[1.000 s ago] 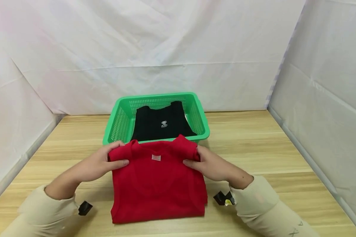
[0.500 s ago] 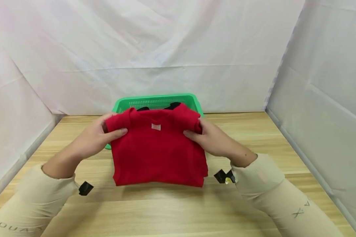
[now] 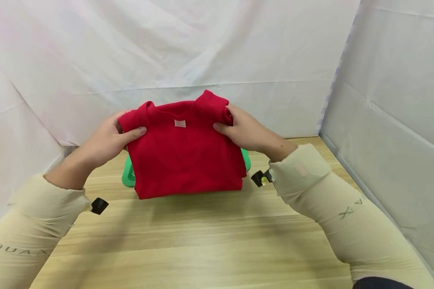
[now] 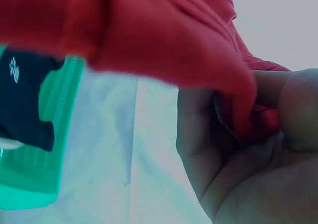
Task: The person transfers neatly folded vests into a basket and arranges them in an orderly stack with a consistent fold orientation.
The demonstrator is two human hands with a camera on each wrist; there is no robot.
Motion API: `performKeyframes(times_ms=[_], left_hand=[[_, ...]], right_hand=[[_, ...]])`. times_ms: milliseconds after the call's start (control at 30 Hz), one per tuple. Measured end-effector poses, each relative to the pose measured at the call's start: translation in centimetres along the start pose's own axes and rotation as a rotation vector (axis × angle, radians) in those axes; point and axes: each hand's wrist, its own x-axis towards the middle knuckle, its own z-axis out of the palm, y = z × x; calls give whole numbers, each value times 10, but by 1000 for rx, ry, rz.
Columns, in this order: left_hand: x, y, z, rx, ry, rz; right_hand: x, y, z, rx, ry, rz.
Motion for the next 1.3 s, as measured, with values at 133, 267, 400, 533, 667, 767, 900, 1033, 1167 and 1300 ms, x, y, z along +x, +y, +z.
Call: performKeyframes(times_ms=[133, 267, 400, 533, 667, 767, 900, 1033, 1167, 1300], left_hand=[[10, 0, -5, 28, 2, -7], [20, -2, -8, 67, 4, -14], [35, -9, -8, 97, -2, -29], [48, -23, -2, 103, -36, -64], [59, -37, 8, 102, -94, -86], [64, -43, 15, 117, -122, -85], [68, -47, 22, 125, -158, -103], [69, -49, 26, 129, -185, -122], [69, -52, 28, 120, -200, -144], [69, -53, 28, 130, -207, -163]], right_hand=[[17, -2, -3, -30, 7, 53], [34, 1, -4, -77, 6, 85], [53, 9, -2, -129, 1, 87], [68, 20, 3, -205, -34, 122], [76, 28, 9, -294, -84, 170], [80, 32, 12, -305, -125, 206], [82, 37, 14, -301, -192, 268], [83, 42, 15, -309, -225, 317], [86, 45, 16, -340, -211, 349], [89, 47, 19, -437, -182, 349]])
